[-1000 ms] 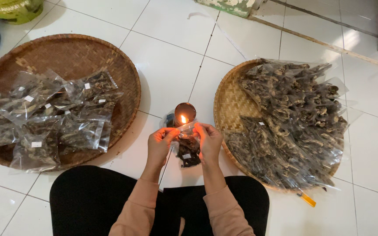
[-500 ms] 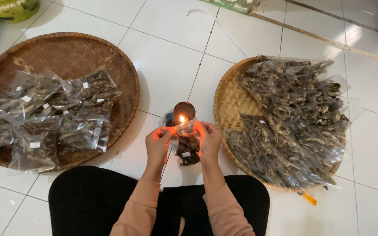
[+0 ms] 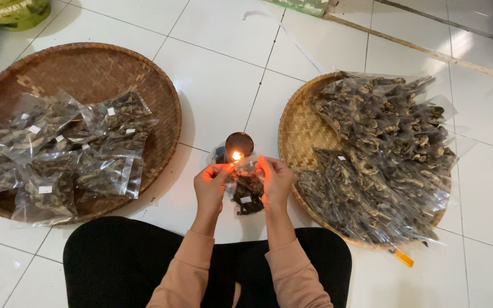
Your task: The person sits on the floor and places dried sea cucumber pieces into small clear plastic bags, holding each bag opening over a small oil-lamp flame to heat-seal it closed. Sealed bags are placed into a bamboo tray alongside other finished bags, and the person repeats the process with the next bag.
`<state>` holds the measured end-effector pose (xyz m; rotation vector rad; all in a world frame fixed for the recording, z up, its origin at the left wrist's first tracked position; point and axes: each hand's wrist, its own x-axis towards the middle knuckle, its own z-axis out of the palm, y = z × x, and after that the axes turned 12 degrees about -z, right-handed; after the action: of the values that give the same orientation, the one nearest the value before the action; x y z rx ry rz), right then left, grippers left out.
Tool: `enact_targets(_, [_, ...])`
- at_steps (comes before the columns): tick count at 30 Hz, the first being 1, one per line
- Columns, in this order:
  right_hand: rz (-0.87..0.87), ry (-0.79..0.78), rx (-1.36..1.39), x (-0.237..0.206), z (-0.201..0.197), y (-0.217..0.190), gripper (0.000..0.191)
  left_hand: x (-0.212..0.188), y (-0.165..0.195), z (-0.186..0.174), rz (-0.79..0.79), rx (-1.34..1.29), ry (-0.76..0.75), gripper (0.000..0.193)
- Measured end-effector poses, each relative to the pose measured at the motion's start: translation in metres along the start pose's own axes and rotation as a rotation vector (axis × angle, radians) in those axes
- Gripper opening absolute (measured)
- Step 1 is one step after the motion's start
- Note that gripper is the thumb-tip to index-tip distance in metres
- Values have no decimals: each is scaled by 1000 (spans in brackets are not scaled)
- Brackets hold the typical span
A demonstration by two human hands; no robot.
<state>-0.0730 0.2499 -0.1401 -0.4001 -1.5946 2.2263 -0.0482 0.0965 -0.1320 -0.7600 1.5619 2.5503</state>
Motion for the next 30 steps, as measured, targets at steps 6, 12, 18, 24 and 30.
enact_targets(6, [-21, -3, -13, 4, -5, -1, 10, -4, -1, 1, 0, -1, -14, 15])
enact_targets(12, [9, 20, 2, 7, -6, 2, 9, -4, -3, 1, 31, -78, -52, 13])
enact_targets(18, [-4, 30, -6, 10, -8, 3, 10, -2, -8, 2, 76, -46, -24, 14])
enact_targets(24, [0, 36, -25, 9, -9, 0, 11, -4, -10, 0, 67, -3, 26, 17])
enact_targets(30, [-14, 25, -26, 8, -7, -3, 11, -10, -2, 0, 52, -24, -20, 20])
